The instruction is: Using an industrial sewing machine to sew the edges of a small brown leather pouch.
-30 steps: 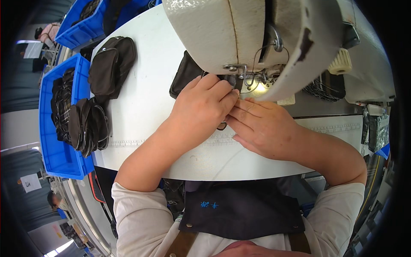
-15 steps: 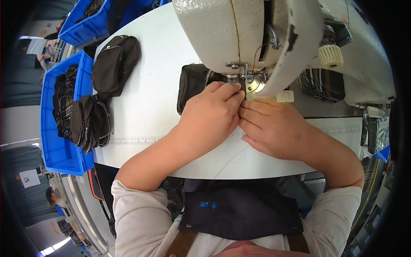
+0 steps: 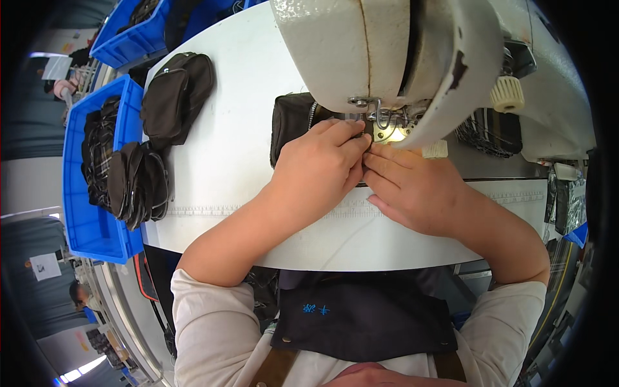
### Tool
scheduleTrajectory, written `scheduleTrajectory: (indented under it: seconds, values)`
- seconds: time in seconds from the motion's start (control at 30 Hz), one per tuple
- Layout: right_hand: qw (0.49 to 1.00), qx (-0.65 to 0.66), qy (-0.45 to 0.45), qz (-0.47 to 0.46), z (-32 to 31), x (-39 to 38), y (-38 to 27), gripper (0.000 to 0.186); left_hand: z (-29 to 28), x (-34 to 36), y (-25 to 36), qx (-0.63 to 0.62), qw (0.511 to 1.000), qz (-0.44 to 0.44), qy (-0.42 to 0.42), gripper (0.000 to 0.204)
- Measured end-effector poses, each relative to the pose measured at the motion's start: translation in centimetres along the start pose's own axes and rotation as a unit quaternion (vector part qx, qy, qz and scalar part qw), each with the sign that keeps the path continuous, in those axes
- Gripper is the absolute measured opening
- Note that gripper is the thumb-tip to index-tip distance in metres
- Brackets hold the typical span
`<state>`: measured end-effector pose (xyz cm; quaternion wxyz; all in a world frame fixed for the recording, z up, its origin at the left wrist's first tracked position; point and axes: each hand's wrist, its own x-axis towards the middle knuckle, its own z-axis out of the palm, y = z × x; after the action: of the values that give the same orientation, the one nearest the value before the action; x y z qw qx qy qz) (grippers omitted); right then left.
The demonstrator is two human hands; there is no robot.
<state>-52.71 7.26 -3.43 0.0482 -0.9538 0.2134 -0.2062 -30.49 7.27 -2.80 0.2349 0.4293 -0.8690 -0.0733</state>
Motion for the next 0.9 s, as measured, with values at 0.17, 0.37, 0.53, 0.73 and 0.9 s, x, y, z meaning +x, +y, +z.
scheduleTrajectory:
  seconds: [0.17,0.37,0.53,0.73,0.9]
  values:
    - [0.998,-0.04,0.033,-0.03,0.48,-0.25,-0.19,0.032,-0.31,-0.15,0.1,-0.003,1.0,0.006,-0.007,0.029]
    - [0.999,-0.026,0.027,-0.017,0.03,-0.19,-0.14,0.032,-0.18,-0.02,0.24,0.004,1.0,0.013,-0.002,0.031]
    - [0.999,-0.007,0.033,-0.015,-0.12,-0.06,-0.07,0.031,-0.38,-0.09,0.41,0.014,1.0,0.009,-0.012,0.033]
    - [0.999,-0.005,0.031,0.005,0.1,0.12,0.25,0.028,0.06,0.11,0.1,0.032,0.999,-0.006,-0.013,0.03]
    - [0.999,0.001,0.039,0.028,0.21,0.07,0.14,0.026,-0.32,0.03,0.01,0.04,0.999,0.014,0.013,0.029]
